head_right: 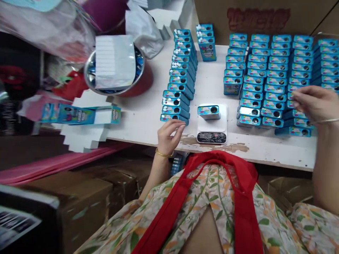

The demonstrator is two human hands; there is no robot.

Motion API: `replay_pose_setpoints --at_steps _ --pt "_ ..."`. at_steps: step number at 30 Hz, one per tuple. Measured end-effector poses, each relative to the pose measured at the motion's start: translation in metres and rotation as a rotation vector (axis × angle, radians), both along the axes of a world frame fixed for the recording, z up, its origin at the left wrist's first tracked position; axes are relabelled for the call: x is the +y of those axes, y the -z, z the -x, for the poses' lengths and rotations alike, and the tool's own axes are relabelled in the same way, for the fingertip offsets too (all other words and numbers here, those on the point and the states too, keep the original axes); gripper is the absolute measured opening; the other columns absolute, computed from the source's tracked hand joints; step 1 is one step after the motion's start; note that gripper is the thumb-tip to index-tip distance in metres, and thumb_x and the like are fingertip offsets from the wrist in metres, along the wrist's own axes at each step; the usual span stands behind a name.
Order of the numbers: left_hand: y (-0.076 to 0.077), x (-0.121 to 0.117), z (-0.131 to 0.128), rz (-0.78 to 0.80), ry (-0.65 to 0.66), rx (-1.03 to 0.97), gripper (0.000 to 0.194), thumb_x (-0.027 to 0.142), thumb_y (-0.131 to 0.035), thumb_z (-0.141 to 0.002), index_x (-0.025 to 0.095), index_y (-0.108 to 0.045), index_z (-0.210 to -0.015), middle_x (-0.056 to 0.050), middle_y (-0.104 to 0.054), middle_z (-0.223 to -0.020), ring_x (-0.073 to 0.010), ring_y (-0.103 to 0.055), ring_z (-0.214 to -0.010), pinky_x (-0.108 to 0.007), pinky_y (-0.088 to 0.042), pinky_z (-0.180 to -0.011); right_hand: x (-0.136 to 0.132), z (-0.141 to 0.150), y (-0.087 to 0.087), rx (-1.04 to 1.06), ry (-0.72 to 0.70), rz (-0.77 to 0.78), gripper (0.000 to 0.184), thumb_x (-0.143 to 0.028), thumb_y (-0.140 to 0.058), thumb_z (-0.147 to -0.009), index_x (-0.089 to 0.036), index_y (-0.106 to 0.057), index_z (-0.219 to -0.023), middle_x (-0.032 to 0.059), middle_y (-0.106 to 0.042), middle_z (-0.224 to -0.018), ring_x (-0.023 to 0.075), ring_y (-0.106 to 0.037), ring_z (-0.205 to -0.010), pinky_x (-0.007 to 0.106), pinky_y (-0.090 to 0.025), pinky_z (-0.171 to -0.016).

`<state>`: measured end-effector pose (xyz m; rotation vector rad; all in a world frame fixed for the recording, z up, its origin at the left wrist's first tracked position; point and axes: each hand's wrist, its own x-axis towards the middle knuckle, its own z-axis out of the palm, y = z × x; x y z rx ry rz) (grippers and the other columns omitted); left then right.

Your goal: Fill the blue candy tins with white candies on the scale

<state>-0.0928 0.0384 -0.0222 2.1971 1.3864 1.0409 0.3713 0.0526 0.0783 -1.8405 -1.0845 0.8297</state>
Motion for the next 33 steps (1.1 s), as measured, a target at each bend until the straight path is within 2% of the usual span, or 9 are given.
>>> replay_pose_setpoints --at_steps 2,4,7,10,15,19,22,29,33 --pt "0.004 -0.003 -0.003 0.016 0.019 -0.032 0.024 0.033 -0.053 -0.099 0.019 -0.071 -0.092 -0.007 -0.072 -0.093 -0.0164 -0.069 -0.09 -0.031 -0.057 -0.084 0.016 0.048 0.001 0.194 -0.133 0.002 0.048 -0.051 -0.095 -0.048 -0.019 -0.067 -0.07 0.0035 -0.055 -0.061 0.0115 -0.05 -0.052 0.03 -0.026 -0.046" --pt "0.008 -0.007 -0.009 0.031 0.052 -0.067 0.021 0.031 -0.054 -0.099 0.018 -0.07 -0.094 -0.007 -0.071 -0.093 -0.016 -0.068 -0.09 -0.03 -0.056 -0.084 0.029 0.094 0.001 0.26 -0.311 0.032 0.041 -0.048 -0.092 -0.058 -0.019 -0.069 -0.074 0.002 -0.056 -0.058 0.0101 -0.048 -0.049 0.028 -0.028 -0.045" --pt "0.017 -0.011 -0.02 0.071 0.106 -0.109 0.021 0.03 -0.053 -0.099 0.018 -0.069 -0.094 -0.007 -0.07 -0.093 -0.0159 -0.067 -0.089 -0.03 -0.056 -0.082 0.042 0.148 0.007 0.122 -0.508 0.083 0.023 -0.036 -0.083 -0.076 -0.018 -0.068 -0.077 -0.0001 -0.057 -0.055 0.0109 -0.05 -0.048 0.027 -0.036 -0.046" --pt "0.025 -0.014 -0.028 0.117 0.141 -0.134 0.022 0.03 -0.051 -0.1 0.017 -0.069 -0.094 -0.008 -0.069 -0.093 -0.0161 -0.066 -0.09 -0.03 -0.055 -0.082 0.052 0.178 0.018 -0.083 -0.643 0.091 0.014 -0.027 -0.08 -0.08 -0.019 -0.069 -0.077 -0.0016 -0.055 -0.053 0.0133 -0.055 -0.051 0.03 -0.044 -0.054" --pt "0.033 -0.015 -0.029 0.095 0.173 -0.166 0.021 0.028 -0.052 -0.1 0.016 -0.068 -0.096 -0.008 -0.069 -0.093 -0.0157 -0.066 -0.089 -0.029 -0.054 -0.081 0.063 0.195 0.025 -0.428 -0.804 0.103 0.003 -0.021 -0.076 -0.081 -0.019 -0.074 -0.082 0.0008 -0.059 -0.059 0.0191 -0.062 -0.066 0.035 -0.05 -0.069" --pt "0.036 -0.013 -0.024 0.125 0.159 -0.166 0.021 0.029 -0.052 -0.1 0.017 -0.068 -0.096 -0.008 -0.068 -0.093 -0.0157 -0.065 -0.09 -0.029 -0.054 -0.082 0.059 0.201 0.016 -0.621 -0.865 0.142 0.019 -0.021 -0.069 -0.085 -0.017 -0.075 -0.103 0.0054 -0.066 -0.073 0.0225 -0.065 -0.078 0.034 -0.048 -0.073" --pt "0.038 -0.011 -0.024 0.119 0.167 -0.162 0.02 0.028 -0.052 -0.1 0.017 -0.068 -0.096 -0.008 -0.068 -0.093 -0.0158 -0.065 -0.09 -0.029 -0.053 -0.082 0.055 0.204 0.009 -0.677 -0.858 0.164 0.027 -0.02 -0.069 -0.084 -0.015 -0.072 -0.11 0.0073 -0.068 -0.079 0.0227 -0.064 -0.079 0.033 -0.046 -0.071" --pt "0.039 -0.007 -0.029 0.097 0.175 -0.168 0.019 0.026 -0.053 -0.1 0.016 -0.068 -0.096 -0.008 -0.068 -0.092 -0.0153 -0.065 -0.089 -0.028 -0.053 -0.08 0.061 0.203 0.017 -0.698 -0.916 0.035 0.011 -0.027 -0.067 -0.086 -0.018 -0.074 -0.087 0.0082 -0.066 -0.082 0.0239 -0.062 -0.085 0.034 -0.045 -0.075" --pt "0.038 -0.008 -0.028 0.129 0.164 -0.156 0.021 0.028 -0.051 -0.1 0.016 -0.068 -0.095 -0.008 -0.068 -0.093 -0.0155 -0.065 -0.09 -0.028 -0.054 -0.082 0.061 0.205 0.017 -0.69 -0.915 0.002 0.015 -0.02 -0.06 -0.088 -0.016 -0.074 -0.09 0.0116 -0.068 -0.092 0.0261 -0.064 -0.091 0.038 -0.048 -0.081"
